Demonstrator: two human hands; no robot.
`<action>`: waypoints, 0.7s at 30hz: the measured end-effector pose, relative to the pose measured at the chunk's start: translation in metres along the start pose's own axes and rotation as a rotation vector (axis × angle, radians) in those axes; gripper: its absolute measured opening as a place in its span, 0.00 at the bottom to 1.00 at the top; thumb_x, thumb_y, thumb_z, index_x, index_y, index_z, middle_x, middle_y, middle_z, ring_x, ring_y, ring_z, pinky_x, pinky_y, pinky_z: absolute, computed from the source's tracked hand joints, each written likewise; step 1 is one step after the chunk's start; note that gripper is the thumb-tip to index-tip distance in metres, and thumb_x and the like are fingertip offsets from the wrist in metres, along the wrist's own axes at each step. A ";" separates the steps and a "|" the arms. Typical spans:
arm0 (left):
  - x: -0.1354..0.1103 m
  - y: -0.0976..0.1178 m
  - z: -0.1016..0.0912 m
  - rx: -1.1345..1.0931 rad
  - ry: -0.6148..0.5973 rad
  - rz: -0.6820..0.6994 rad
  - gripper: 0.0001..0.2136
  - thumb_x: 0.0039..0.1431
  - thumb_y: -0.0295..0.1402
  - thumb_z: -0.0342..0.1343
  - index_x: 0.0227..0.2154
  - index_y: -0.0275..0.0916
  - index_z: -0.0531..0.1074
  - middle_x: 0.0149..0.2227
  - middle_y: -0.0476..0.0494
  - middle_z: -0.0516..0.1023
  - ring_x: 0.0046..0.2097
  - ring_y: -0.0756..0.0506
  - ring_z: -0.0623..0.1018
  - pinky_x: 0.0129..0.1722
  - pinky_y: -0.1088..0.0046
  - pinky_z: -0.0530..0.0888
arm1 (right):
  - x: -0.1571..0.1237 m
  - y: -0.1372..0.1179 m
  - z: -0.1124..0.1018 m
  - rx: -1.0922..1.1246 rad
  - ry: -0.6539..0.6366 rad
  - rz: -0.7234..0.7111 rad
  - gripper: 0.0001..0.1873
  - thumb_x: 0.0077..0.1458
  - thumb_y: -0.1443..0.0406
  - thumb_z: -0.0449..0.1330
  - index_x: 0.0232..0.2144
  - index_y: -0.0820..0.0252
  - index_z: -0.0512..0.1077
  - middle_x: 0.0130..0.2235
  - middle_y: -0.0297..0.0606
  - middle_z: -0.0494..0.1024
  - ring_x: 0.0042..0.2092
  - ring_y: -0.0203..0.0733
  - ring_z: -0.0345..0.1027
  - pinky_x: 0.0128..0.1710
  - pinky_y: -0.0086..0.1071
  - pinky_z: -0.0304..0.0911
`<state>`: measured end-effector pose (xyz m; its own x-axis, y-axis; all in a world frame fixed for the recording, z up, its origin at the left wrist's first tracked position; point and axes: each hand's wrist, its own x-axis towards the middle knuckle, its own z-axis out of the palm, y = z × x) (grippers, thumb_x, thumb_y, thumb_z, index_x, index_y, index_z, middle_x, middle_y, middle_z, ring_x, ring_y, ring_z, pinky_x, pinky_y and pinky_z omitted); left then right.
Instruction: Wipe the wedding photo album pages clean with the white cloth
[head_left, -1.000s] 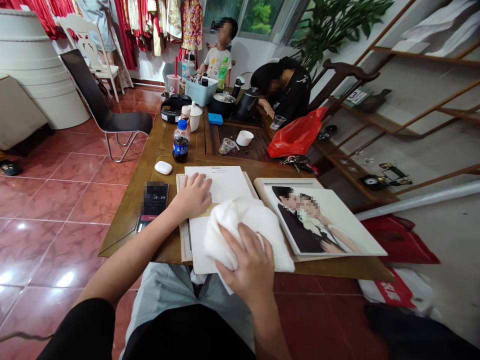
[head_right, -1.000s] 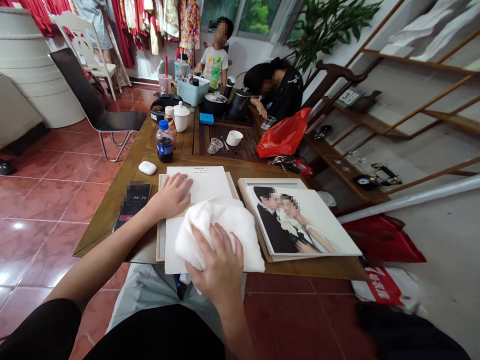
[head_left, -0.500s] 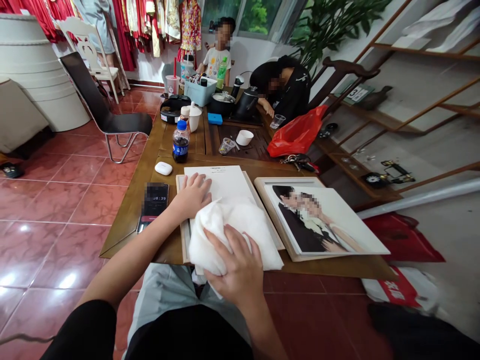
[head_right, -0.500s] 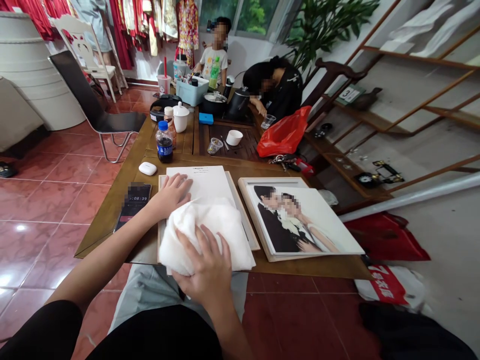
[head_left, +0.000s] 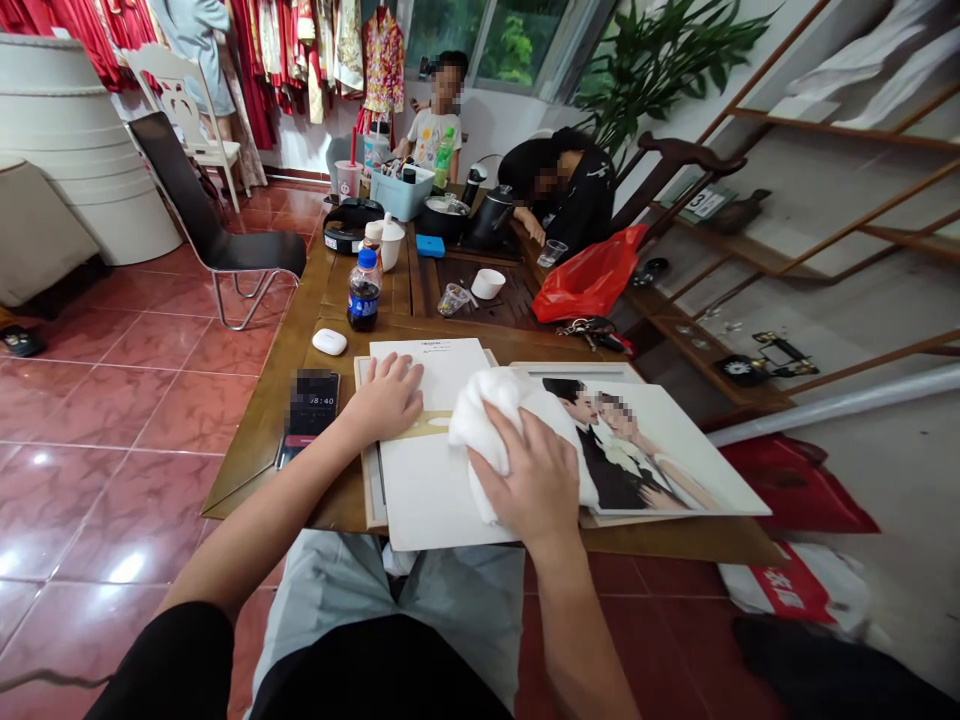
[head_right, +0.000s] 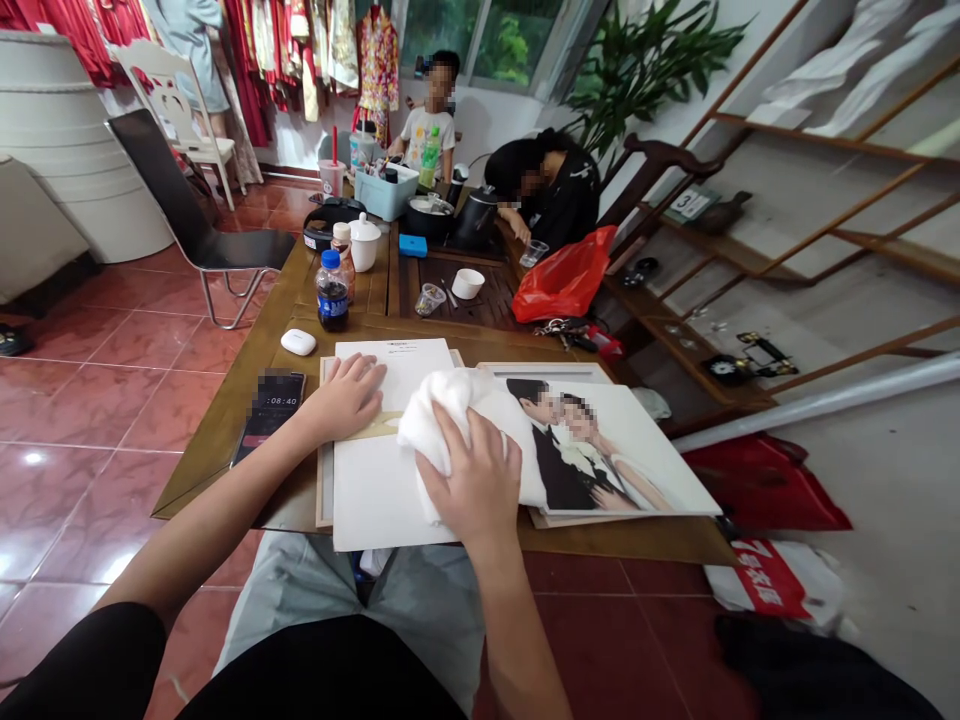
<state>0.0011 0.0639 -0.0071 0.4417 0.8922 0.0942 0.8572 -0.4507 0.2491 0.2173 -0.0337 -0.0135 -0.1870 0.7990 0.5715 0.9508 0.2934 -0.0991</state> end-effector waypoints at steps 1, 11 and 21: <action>0.000 0.001 0.000 -0.001 0.001 0.003 0.23 0.71 0.35 0.42 0.65 0.34 0.62 0.70 0.30 0.60 0.72 0.31 0.57 0.71 0.42 0.53 | 0.003 0.001 0.003 -0.028 -0.059 -0.004 0.26 0.67 0.53 0.55 0.63 0.53 0.69 0.56 0.48 0.75 0.56 0.56 0.68 0.53 0.46 0.60; 0.003 -0.004 -0.004 -0.176 0.025 -0.036 0.23 0.70 0.31 0.38 0.63 0.37 0.67 0.68 0.36 0.65 0.71 0.38 0.61 0.72 0.49 0.53 | 0.010 -0.016 0.004 0.017 -0.236 -0.088 0.28 0.65 0.54 0.56 0.66 0.49 0.67 0.61 0.50 0.71 0.61 0.58 0.63 0.58 0.52 0.57; 0.009 -0.020 -0.006 -0.302 0.066 -0.053 0.25 0.70 0.31 0.36 0.60 0.35 0.73 0.64 0.37 0.71 0.68 0.42 0.67 0.71 0.57 0.59 | 0.017 -0.051 0.005 0.133 -0.368 -0.200 0.32 0.62 0.53 0.60 0.67 0.47 0.65 0.65 0.48 0.68 0.65 0.59 0.58 0.63 0.56 0.49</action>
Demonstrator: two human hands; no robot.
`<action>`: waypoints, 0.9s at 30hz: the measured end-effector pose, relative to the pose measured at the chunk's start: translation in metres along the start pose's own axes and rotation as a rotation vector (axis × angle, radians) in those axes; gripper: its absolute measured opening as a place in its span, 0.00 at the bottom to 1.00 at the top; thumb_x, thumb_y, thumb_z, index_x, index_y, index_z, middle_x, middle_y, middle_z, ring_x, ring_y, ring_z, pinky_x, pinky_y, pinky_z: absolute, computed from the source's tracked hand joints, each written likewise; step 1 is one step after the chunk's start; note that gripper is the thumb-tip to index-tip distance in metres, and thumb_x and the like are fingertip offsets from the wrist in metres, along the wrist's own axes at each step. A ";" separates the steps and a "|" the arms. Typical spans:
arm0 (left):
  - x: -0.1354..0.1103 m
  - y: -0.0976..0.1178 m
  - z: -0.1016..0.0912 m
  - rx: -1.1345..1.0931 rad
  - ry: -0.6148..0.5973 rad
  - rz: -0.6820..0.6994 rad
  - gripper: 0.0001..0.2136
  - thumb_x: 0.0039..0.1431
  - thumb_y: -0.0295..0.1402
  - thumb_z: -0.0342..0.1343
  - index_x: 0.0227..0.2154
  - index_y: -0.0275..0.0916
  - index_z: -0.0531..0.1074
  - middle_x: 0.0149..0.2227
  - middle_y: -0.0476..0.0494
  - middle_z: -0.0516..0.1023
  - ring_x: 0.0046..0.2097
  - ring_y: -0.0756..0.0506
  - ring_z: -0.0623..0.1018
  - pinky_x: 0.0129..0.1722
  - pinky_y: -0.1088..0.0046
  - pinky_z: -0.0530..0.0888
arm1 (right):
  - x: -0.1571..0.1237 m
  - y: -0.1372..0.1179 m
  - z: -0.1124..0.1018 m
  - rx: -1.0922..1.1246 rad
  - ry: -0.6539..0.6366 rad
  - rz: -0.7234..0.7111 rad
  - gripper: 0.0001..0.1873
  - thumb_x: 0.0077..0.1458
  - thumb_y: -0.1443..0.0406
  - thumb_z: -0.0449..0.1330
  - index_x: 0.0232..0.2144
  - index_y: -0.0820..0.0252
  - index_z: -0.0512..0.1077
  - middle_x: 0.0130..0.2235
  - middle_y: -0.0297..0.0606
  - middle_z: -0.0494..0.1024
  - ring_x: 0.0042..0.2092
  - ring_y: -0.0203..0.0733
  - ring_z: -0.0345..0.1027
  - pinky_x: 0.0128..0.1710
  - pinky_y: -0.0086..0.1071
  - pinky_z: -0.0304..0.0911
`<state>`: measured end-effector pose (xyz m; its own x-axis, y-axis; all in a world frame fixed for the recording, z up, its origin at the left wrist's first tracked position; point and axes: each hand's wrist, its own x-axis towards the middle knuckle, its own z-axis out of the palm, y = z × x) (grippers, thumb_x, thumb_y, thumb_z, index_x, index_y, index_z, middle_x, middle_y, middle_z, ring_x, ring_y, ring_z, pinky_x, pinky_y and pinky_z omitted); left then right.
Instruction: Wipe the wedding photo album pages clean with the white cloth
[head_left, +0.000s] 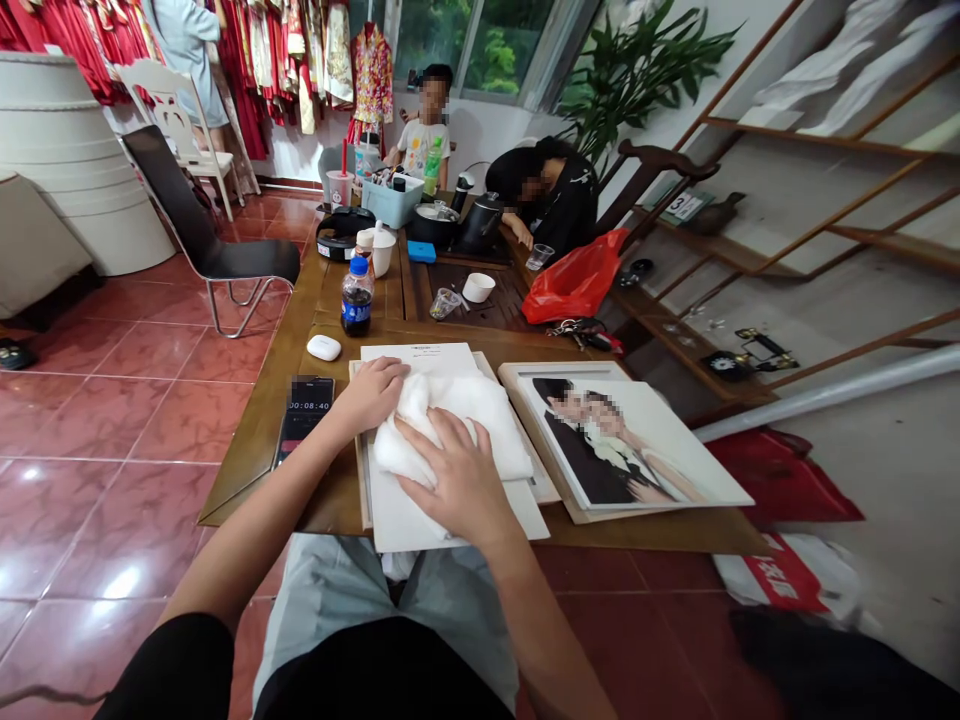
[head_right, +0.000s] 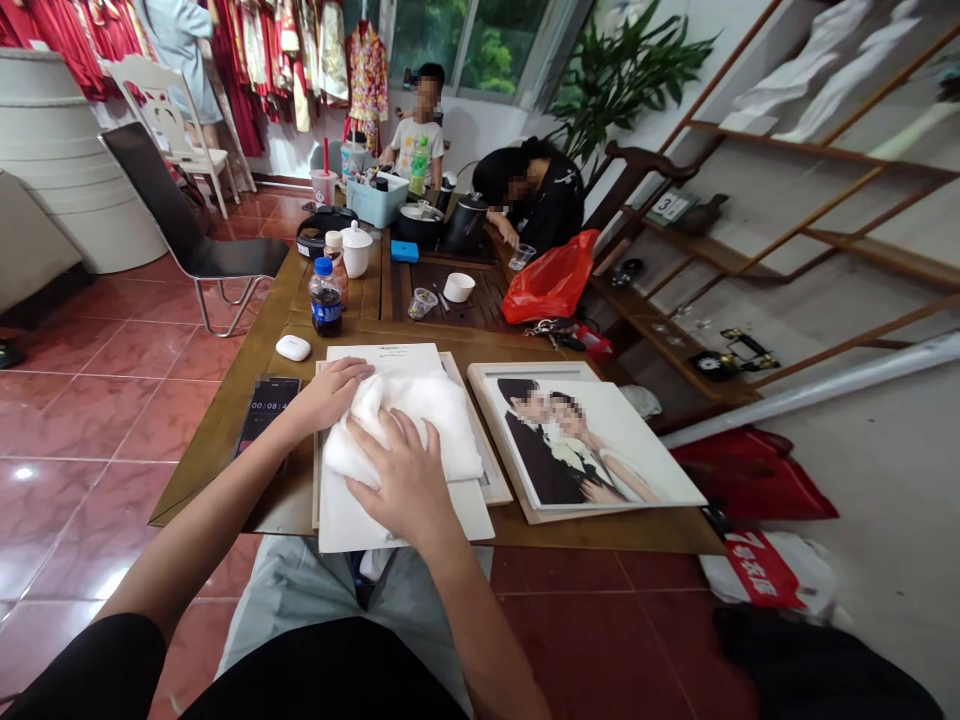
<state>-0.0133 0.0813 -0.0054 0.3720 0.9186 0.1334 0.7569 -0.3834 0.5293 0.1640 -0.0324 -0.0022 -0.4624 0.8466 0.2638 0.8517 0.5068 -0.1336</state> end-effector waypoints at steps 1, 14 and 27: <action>0.000 0.000 0.000 -0.002 0.007 -0.002 0.24 0.70 0.32 0.36 0.59 0.35 0.73 0.64 0.37 0.72 0.68 0.42 0.67 0.72 0.57 0.59 | -0.001 0.000 0.001 0.007 0.009 0.011 0.32 0.62 0.53 0.60 0.67 0.47 0.66 0.65 0.48 0.68 0.65 0.59 0.59 0.63 0.55 0.49; -0.005 0.011 -0.005 0.013 0.036 -0.053 0.23 0.69 0.30 0.40 0.58 0.34 0.75 0.63 0.38 0.73 0.67 0.41 0.68 0.70 0.59 0.61 | -0.010 0.013 0.011 -0.138 0.285 0.431 0.25 0.64 0.55 0.57 0.60 0.56 0.73 0.58 0.52 0.75 0.57 0.59 0.67 0.53 0.51 0.58; -0.002 0.005 -0.004 -0.006 0.038 -0.031 0.23 0.69 0.30 0.39 0.58 0.35 0.75 0.64 0.39 0.72 0.67 0.41 0.69 0.72 0.58 0.59 | -0.006 0.005 0.005 0.061 0.099 -0.004 0.31 0.60 0.53 0.61 0.65 0.49 0.68 0.63 0.46 0.70 0.63 0.57 0.61 0.64 0.52 0.49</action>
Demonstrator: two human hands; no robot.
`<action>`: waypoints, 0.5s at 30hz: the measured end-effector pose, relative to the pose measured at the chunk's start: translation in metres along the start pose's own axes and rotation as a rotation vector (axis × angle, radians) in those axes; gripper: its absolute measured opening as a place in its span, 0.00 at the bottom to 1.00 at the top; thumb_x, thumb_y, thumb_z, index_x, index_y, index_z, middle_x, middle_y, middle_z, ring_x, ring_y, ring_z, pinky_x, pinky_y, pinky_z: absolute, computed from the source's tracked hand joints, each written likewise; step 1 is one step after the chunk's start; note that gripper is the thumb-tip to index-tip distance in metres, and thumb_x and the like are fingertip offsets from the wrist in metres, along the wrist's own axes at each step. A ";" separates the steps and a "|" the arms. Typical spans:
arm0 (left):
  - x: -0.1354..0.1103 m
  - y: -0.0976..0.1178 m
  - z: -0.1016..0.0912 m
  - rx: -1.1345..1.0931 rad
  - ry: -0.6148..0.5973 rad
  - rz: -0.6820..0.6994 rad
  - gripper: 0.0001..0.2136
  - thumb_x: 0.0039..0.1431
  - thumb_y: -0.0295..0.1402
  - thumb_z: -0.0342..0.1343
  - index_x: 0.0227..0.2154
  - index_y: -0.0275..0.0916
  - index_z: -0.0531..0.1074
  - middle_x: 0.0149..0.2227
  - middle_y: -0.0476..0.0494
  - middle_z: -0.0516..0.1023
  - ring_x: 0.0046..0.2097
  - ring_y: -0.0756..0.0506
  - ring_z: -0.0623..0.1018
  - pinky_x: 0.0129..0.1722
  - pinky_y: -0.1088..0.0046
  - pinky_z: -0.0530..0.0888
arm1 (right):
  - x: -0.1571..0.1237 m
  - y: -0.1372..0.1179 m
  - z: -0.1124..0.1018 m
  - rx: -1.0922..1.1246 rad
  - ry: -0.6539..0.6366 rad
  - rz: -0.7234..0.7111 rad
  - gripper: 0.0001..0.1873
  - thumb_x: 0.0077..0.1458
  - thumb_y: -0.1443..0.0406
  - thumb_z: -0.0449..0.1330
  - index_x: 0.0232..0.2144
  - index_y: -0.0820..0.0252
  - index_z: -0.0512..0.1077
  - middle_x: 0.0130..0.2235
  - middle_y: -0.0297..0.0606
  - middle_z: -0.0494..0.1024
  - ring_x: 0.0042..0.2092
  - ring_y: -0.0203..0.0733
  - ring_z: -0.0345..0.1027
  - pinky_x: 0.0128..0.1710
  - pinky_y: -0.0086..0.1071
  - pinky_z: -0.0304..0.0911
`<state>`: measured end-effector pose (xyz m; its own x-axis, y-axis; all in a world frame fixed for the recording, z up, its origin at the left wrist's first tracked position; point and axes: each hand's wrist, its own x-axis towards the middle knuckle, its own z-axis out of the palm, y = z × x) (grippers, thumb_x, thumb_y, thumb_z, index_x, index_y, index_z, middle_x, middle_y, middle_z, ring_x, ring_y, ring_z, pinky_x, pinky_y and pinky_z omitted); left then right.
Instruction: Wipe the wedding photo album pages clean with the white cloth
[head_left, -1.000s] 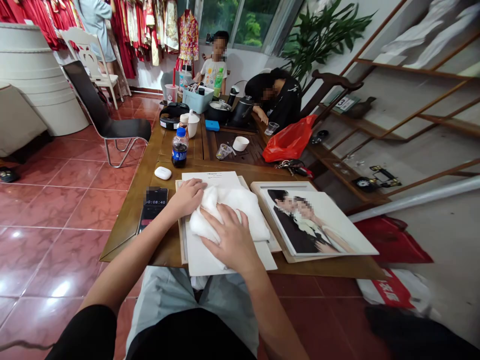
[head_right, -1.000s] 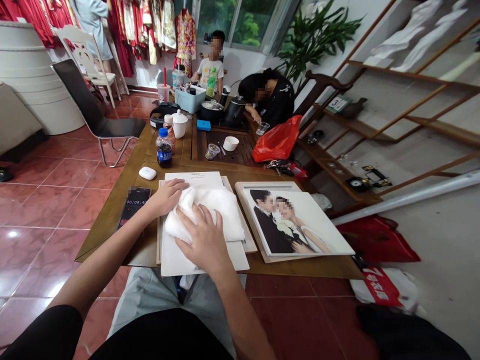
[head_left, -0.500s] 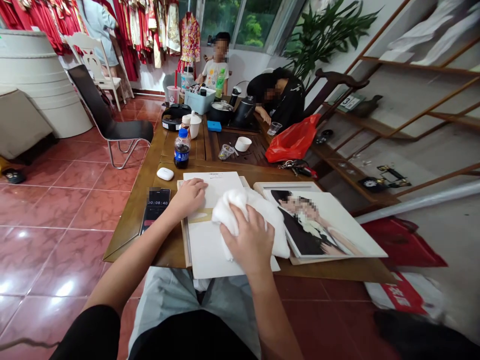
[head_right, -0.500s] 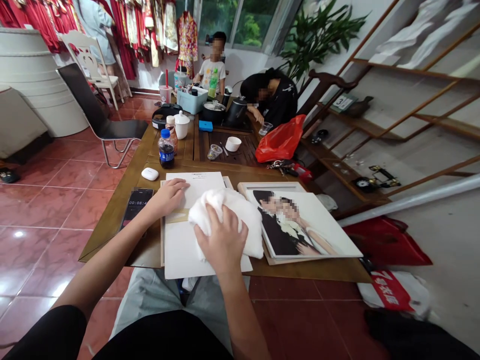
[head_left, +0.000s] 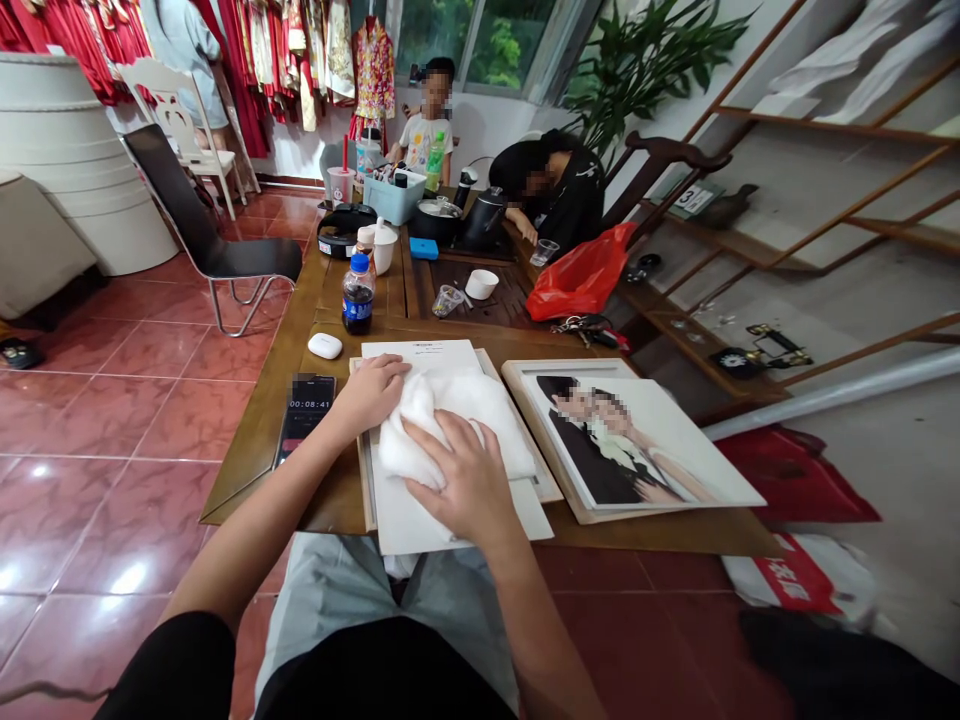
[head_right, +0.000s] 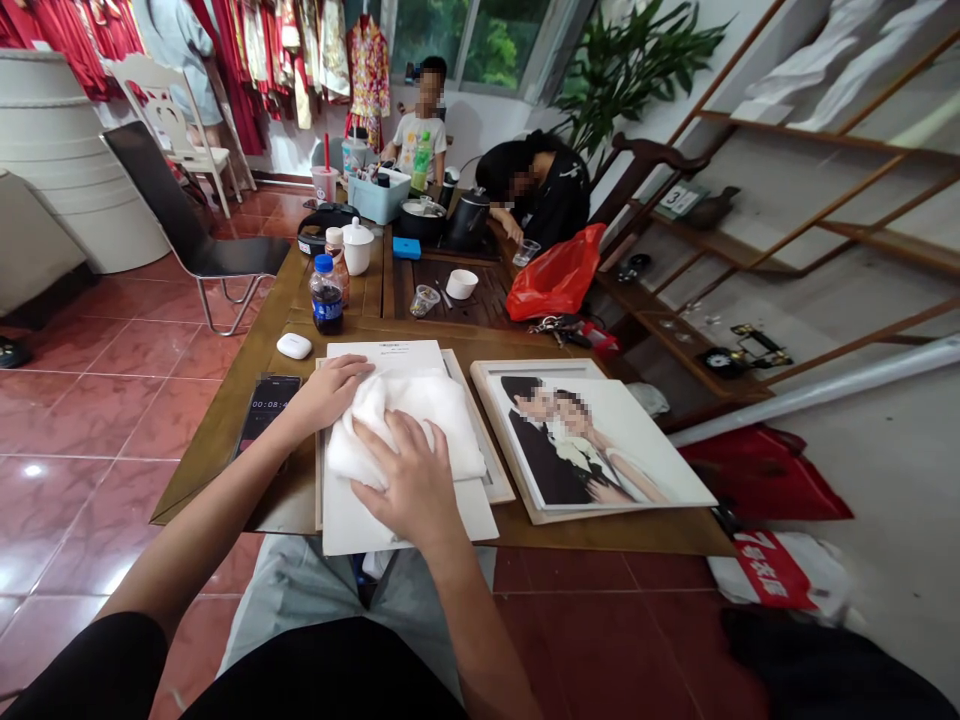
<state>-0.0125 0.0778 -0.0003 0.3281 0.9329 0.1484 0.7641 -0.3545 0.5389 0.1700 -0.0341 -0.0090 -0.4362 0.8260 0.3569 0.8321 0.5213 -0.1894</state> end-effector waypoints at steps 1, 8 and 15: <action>0.000 0.000 0.000 0.005 0.003 0.001 0.23 0.69 0.31 0.39 0.58 0.36 0.75 0.64 0.39 0.73 0.67 0.41 0.69 0.71 0.58 0.59 | -0.001 0.000 0.000 0.001 0.018 0.031 0.31 0.61 0.53 0.61 0.64 0.49 0.69 0.63 0.46 0.71 0.63 0.56 0.62 0.63 0.51 0.49; -0.001 0.001 0.000 0.032 0.004 0.016 0.23 0.68 0.30 0.40 0.58 0.38 0.75 0.64 0.40 0.73 0.67 0.42 0.69 0.71 0.57 0.59 | -0.005 0.006 0.005 -0.118 0.200 0.358 0.27 0.64 0.54 0.56 0.62 0.54 0.71 0.59 0.50 0.74 0.59 0.59 0.66 0.57 0.51 0.57; -0.001 -0.001 -0.001 0.027 -0.003 0.007 0.23 0.70 0.32 0.39 0.57 0.38 0.76 0.64 0.41 0.73 0.66 0.41 0.70 0.70 0.60 0.62 | -0.004 0.008 -0.001 -0.035 0.013 0.004 0.30 0.63 0.52 0.58 0.65 0.50 0.69 0.62 0.48 0.71 0.63 0.58 0.61 0.62 0.51 0.51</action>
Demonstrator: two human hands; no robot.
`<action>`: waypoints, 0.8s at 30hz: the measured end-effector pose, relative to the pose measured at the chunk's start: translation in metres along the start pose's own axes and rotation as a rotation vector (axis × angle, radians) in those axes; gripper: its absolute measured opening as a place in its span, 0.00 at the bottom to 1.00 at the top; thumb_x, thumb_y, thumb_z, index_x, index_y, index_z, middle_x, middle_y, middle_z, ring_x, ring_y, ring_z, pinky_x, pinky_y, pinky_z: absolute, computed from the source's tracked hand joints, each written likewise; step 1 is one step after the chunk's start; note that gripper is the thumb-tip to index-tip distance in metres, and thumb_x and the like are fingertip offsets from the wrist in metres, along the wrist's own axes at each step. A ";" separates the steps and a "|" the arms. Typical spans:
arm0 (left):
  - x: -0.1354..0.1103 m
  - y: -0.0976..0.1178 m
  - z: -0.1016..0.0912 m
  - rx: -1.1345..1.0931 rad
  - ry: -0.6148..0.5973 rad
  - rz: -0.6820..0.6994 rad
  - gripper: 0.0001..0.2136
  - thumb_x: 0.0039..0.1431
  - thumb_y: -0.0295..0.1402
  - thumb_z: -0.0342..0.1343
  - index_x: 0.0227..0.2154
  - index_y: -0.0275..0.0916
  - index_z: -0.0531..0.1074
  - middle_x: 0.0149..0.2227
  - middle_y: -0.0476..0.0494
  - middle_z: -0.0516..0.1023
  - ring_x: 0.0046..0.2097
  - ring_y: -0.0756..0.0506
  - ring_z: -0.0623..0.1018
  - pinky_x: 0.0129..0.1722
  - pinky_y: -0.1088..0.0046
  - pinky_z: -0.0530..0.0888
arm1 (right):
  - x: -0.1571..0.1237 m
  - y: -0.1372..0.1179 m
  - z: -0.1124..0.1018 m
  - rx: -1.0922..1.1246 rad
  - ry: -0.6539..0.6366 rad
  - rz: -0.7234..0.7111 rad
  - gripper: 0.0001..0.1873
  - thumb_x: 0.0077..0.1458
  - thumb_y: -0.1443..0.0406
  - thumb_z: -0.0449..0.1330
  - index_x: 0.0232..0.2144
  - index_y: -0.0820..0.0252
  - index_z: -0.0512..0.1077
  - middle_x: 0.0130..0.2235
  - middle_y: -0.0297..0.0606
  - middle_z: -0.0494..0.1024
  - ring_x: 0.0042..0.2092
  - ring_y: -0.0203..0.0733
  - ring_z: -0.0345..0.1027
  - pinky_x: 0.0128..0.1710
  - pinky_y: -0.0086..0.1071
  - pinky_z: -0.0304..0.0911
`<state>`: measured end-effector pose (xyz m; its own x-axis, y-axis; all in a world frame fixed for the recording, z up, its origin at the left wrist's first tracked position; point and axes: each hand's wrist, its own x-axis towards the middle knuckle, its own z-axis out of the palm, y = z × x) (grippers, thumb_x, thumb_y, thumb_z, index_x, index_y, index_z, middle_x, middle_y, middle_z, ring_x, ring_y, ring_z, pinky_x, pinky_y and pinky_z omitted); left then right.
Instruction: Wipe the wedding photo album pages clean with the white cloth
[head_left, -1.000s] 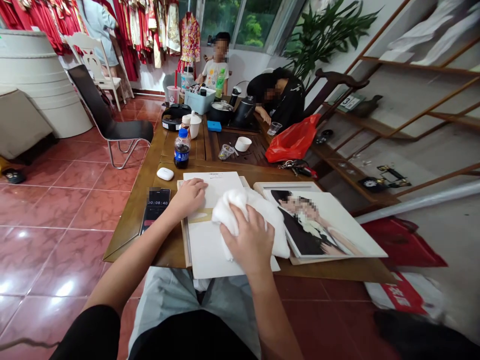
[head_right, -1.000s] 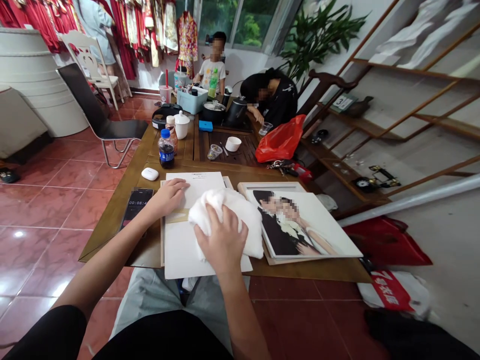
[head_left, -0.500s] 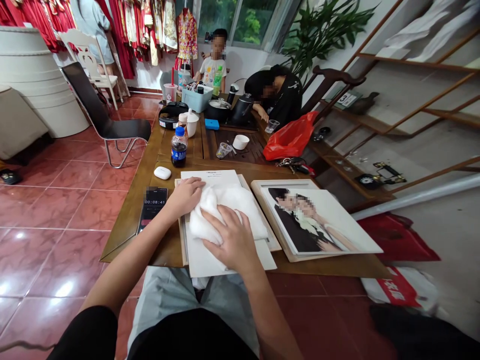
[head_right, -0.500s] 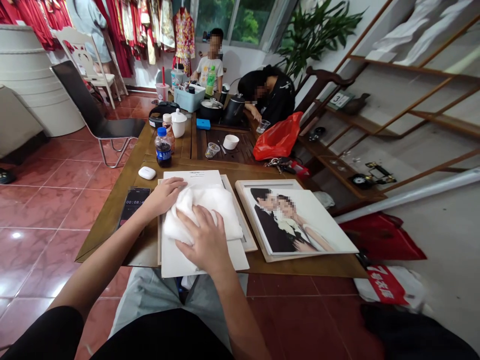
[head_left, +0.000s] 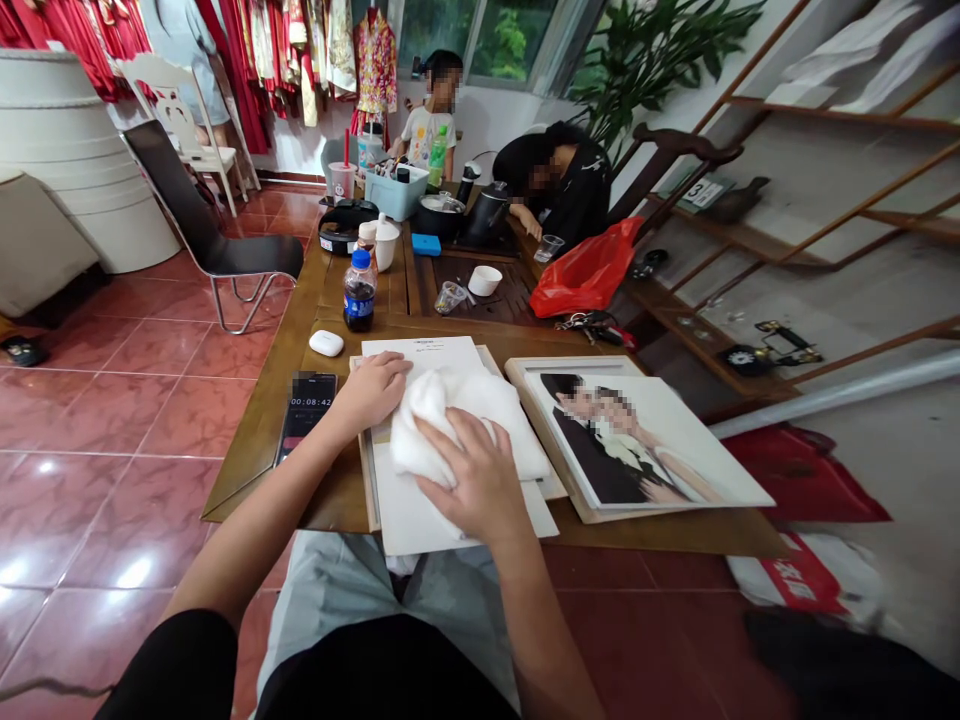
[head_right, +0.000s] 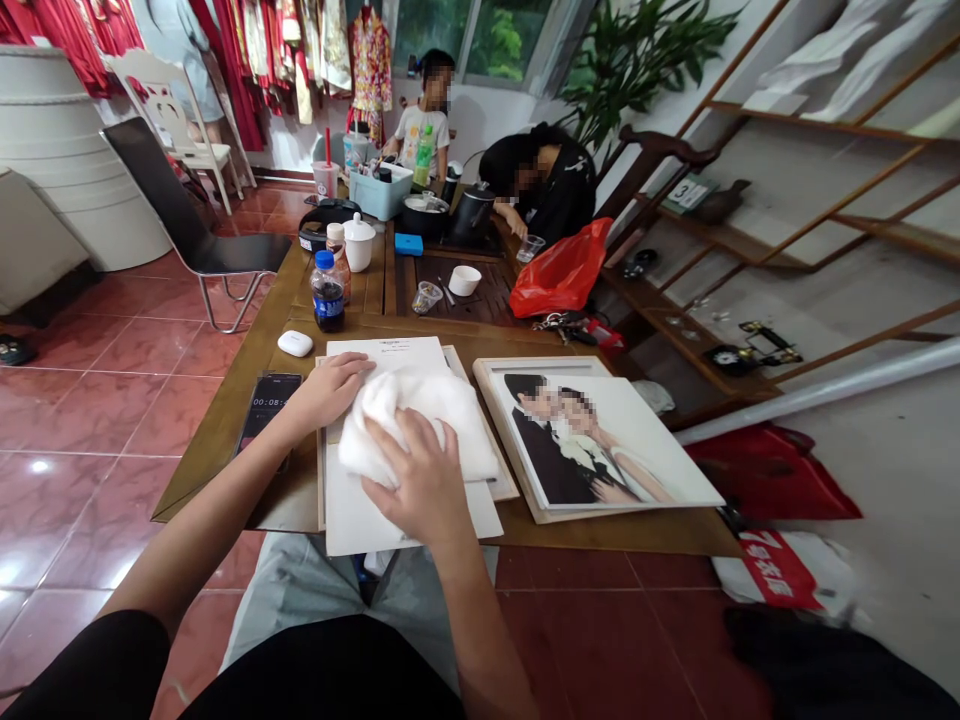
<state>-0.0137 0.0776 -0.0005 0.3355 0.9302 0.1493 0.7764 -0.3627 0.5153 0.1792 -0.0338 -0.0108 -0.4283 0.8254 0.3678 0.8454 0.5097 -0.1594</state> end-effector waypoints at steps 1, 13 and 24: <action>0.000 0.000 0.000 -0.004 0.001 0.002 0.23 0.70 0.32 0.39 0.57 0.38 0.76 0.64 0.41 0.73 0.66 0.41 0.70 0.70 0.60 0.62 | 0.000 -0.001 -0.001 0.027 -0.022 -0.051 0.31 0.62 0.52 0.59 0.65 0.50 0.69 0.62 0.48 0.71 0.63 0.57 0.61 0.63 0.52 0.49; -0.003 0.007 -0.003 0.031 -0.016 -0.014 0.23 0.67 0.29 0.42 0.59 0.37 0.74 0.65 0.40 0.71 0.67 0.40 0.69 0.70 0.57 0.61 | -0.001 -0.002 0.007 -0.072 0.203 0.356 0.27 0.64 0.53 0.56 0.63 0.52 0.71 0.59 0.49 0.74 0.59 0.58 0.65 0.56 0.49 0.55; -0.013 0.021 0.012 0.194 -0.011 -0.013 0.20 0.69 0.37 0.46 0.60 0.37 0.65 0.68 0.31 0.63 0.71 0.34 0.59 0.71 0.42 0.51 | -0.006 0.007 0.002 -0.113 0.098 0.268 0.31 0.66 0.49 0.53 0.67 0.53 0.64 0.61 0.52 0.70 0.60 0.60 0.63 0.55 0.51 0.57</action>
<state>0.0047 0.0566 -0.0014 0.3294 0.9346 0.1343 0.8686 -0.3557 0.3450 0.1874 -0.0342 -0.0156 -0.1567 0.8966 0.4142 0.9568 0.2419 -0.1616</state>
